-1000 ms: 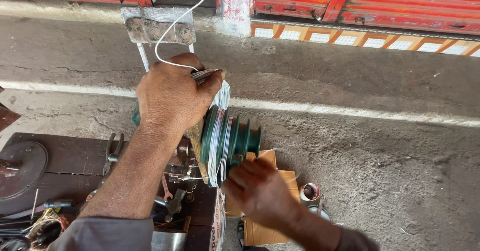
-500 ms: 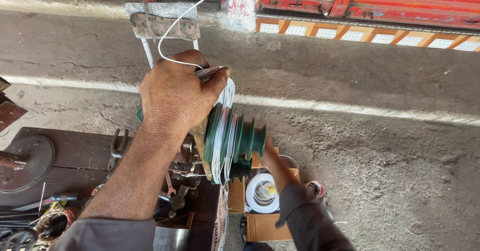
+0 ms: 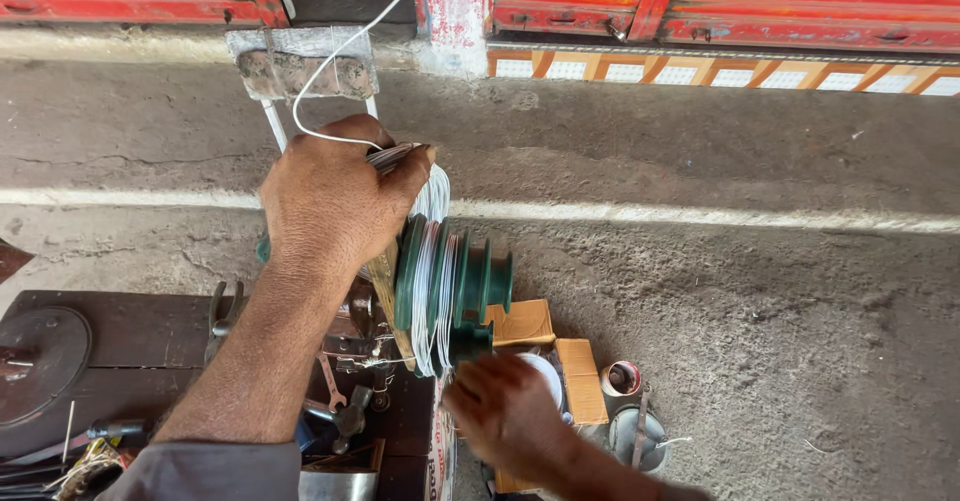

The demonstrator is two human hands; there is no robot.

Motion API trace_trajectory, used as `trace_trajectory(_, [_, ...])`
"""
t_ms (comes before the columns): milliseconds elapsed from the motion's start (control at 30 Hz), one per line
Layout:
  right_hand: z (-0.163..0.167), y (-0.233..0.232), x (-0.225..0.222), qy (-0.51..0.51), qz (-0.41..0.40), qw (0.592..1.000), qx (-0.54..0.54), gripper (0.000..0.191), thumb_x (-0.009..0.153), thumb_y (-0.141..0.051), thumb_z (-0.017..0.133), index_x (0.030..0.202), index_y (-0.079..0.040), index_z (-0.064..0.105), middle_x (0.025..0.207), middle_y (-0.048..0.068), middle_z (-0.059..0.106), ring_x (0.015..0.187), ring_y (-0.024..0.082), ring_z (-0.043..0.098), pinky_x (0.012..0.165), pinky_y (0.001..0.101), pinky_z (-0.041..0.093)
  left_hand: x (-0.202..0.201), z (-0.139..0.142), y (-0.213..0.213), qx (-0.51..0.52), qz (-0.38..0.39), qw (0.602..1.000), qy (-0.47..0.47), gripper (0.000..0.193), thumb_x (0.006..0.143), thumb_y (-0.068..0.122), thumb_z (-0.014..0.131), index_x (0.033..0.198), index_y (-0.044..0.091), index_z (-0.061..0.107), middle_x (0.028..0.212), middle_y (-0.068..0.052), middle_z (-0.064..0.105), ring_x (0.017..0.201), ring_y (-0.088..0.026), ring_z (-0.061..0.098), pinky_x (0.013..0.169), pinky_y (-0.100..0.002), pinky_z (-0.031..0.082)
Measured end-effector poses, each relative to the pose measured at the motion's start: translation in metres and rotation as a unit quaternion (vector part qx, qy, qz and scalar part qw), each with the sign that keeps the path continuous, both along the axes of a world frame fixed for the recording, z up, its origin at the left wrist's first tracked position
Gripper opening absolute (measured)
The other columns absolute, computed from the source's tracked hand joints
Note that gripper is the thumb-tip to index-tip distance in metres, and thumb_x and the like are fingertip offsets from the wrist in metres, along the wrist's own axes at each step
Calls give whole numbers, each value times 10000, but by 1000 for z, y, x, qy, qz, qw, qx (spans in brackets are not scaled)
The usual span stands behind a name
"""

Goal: The person winds a white wire onto a green plastic spool mounted on a wooden frame. They hold the wire bundle with one hand and rotate the spool with the other, feeding the wire in neat layers.

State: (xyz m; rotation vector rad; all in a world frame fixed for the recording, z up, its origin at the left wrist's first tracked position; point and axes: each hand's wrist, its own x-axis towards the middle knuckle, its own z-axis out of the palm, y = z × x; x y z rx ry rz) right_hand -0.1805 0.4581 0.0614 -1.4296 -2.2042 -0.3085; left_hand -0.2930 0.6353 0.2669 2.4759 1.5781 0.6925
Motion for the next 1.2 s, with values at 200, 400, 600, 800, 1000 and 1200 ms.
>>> trace_trajectory(200, [92,77,99,158,-2,983,93,242,857,-263,841,820,-77,690,750,31,675,645,122,662,540,278,574,0,0,0,7,-10,1000,-13,412,907,592,719,909,180,730,724,-36,736,714,-204,740,665,-433,608])
trace_trajectory(400, [-56,180,129,665,-159,664,-304,35,914,-148,768,930,-118,778,872,88,748,745,179,667,708,329,612,0,-2,2,18,-16,1000,-19,439,923,576,718,884,139,716,721,-45,739,680,-195,743,607,-419,611])
trace_trajectory(600, [-232,110,68,645,-192,628,-390,180,950,-140,723,1092,-36,762,834,66,775,709,152,715,594,274,550,-1,-6,2,10,-13,1000,-18,438,931,568,712,901,131,703,714,-50,740,660,-190,745,592,-417,616])
trace_trajectory(800, [-176,4,-13,385,-99,880,-259,159,986,-162,694,854,-84,737,732,30,695,529,111,645,441,282,546,0,-5,4,16,-10,1000,-7,441,933,574,706,898,134,705,727,-50,737,669,-201,741,578,-421,615])
trace_trajectory(1000, [2,2,14,38,28,999,12,186,906,-107,760,753,-120,655,662,6,590,583,95,590,508,265,543,0,-4,2,15,-12,1000,-12,434,927,584,709,889,153,724,719,-33,744,679,-190,740,623,-415,610])
trace_trajectory(1200, [87,103,109,185,76,978,65,277,896,-325,825,828,-108,666,766,14,680,656,110,676,551,262,591,-2,-6,1,80,-43,995,-52,338,887,538,755,909,200,767,723,-30,746,683,-215,737,615,-430,598])
